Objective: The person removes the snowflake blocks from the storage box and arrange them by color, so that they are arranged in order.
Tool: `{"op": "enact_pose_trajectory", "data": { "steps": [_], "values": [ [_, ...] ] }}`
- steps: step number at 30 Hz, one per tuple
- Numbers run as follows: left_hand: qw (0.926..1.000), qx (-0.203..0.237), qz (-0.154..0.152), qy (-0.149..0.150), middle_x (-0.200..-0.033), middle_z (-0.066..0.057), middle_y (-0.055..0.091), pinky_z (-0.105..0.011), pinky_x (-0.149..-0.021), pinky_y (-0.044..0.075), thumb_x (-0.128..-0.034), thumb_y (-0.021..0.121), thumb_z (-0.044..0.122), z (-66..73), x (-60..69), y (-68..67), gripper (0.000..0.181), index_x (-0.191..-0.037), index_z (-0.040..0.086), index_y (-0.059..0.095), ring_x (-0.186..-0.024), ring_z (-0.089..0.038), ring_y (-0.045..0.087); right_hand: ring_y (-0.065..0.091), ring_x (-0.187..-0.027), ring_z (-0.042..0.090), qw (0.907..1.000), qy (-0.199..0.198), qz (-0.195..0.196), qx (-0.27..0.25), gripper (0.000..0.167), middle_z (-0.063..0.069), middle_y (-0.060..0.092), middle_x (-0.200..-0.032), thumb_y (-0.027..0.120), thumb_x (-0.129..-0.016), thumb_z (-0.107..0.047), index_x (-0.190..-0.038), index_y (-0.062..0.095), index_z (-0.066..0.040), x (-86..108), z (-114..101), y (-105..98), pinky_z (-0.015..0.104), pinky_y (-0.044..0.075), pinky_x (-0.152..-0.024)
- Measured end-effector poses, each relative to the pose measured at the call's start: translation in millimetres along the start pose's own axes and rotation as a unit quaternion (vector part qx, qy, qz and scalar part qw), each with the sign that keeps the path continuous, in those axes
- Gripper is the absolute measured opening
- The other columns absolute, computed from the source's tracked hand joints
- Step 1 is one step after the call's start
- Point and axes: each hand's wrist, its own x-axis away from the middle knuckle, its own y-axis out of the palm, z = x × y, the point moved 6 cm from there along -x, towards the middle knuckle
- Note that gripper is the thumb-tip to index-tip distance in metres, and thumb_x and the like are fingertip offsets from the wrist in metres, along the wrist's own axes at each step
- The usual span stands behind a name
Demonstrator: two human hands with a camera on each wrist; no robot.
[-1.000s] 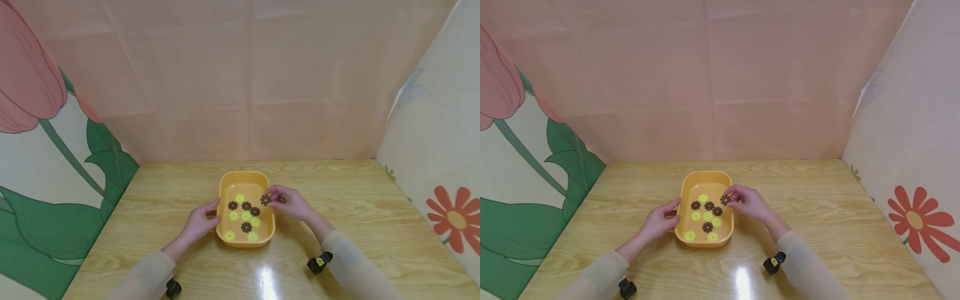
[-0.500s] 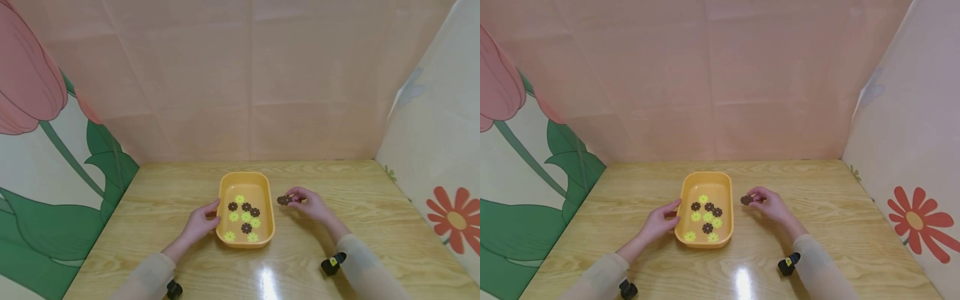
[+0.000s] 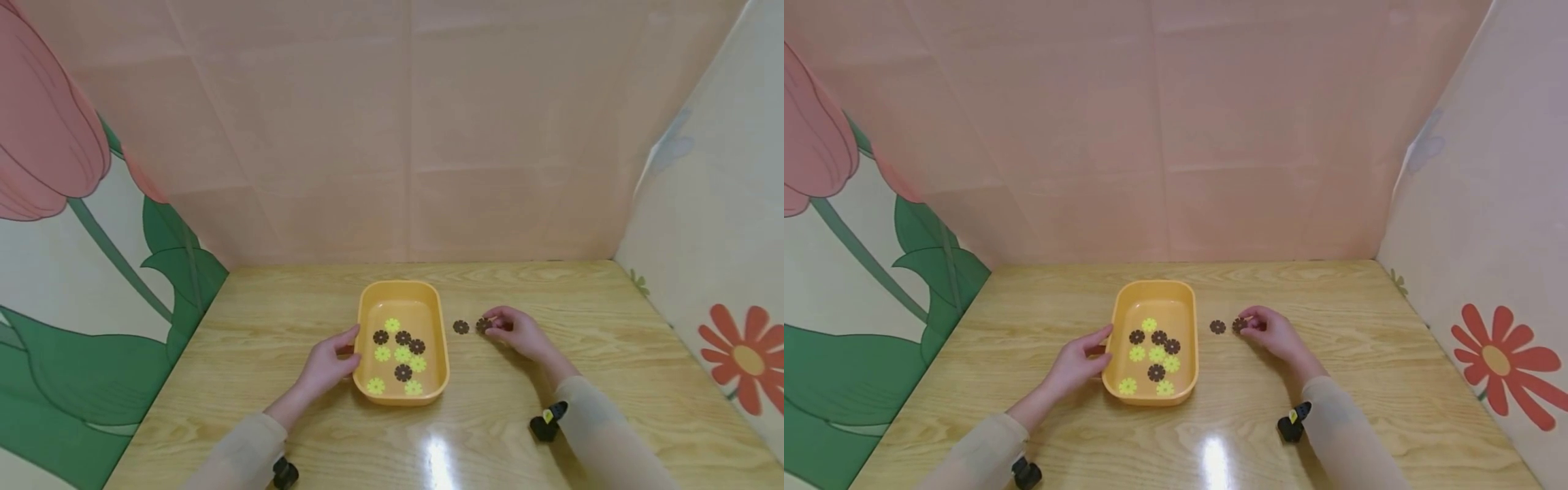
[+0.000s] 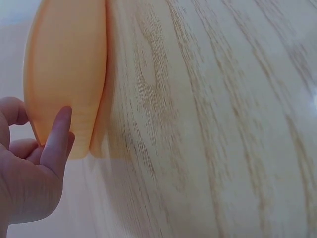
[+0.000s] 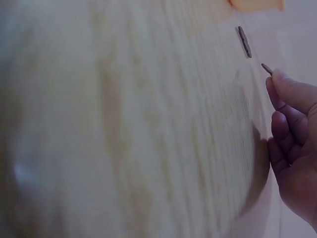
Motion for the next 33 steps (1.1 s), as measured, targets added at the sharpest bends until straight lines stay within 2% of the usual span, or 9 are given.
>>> {"op": "enact_pose_trajectory", "data": {
  "steps": [6, 13, 24, 33],
  "values": [
    [1.0, 0.004, -0.003, -0.005, -0.145, -0.017, 0.05, -0.027, -0.079, 0.06, -0.0906, 0.066, 0.003, -0.1, 0.4, 1.0, 0.057, -0.145, 0.006, 0.049, -0.116, -0.034, 0.058, 0.056, -0.078, 0.016, 1.0, 0.003, -0.003, 0.006, 0.028, 0.007, 0.063, -0.088, 0.074, -0.088, -0.006, -0.113, 0.065, 0.002, -3.8, 1.9, 1.5, 0.023, 0.051, -0.063],
    [0.9999, 0.015, 0.002, -0.006, -0.144, -0.017, 0.051, -0.027, -0.08, 0.06, -0.0899, 0.067, 0.002, 0.9, 1.3, 0.8, 0.057, -0.144, 0.005, 0.05, -0.115, -0.033, 0.059, 0.056, -0.08, 0.013, 0.9999, -0.009, -0.006, 0.012, 0.026, 0.004, 0.063, -0.088, 0.074, -0.088, -0.006, -0.112, 0.066, 0.002, -5.1, 4.4, 5.3, 0.022, 0.051, -0.071],
    [0.9996, 0.025, -0.003, -0.015, -0.145, -0.018, 0.05, -0.027, -0.076, 0.061, -0.0906, 0.066, 0.002, 1.2, 2.0, 0.7, 0.057, -0.145, 0.006, 0.049, -0.116, -0.034, 0.058, 0.054, -0.077, 0.013, 0.9992, -0.006, -0.007, 0.04, 0.025, 0.001, 0.061, -0.085, 0.073, -0.089, -0.009, -0.111, 0.067, 0.0, -8.2, 10.3, 8.5, 0.023, 0.049, -0.068],
    [0.9996, 0.027, -0.003, -0.011, -0.145, -0.019, 0.049, -0.027, -0.075, 0.061, -0.0902, 0.067, 0.003, 0.7, 2.1, 1.1, 0.057, -0.145, 0.005, 0.049, -0.115, -0.034, 0.059, 0.053, -0.074, 0.014, 0.9973, -0.022, 0.005, 0.069, 0.022, 0.001, 0.06, -0.081, 0.075, -0.087, -0.006, -0.106, 0.069, 0.001, -10.0, 8.9, 7.5, 0.025, 0.048, -0.065]
  ]
}}
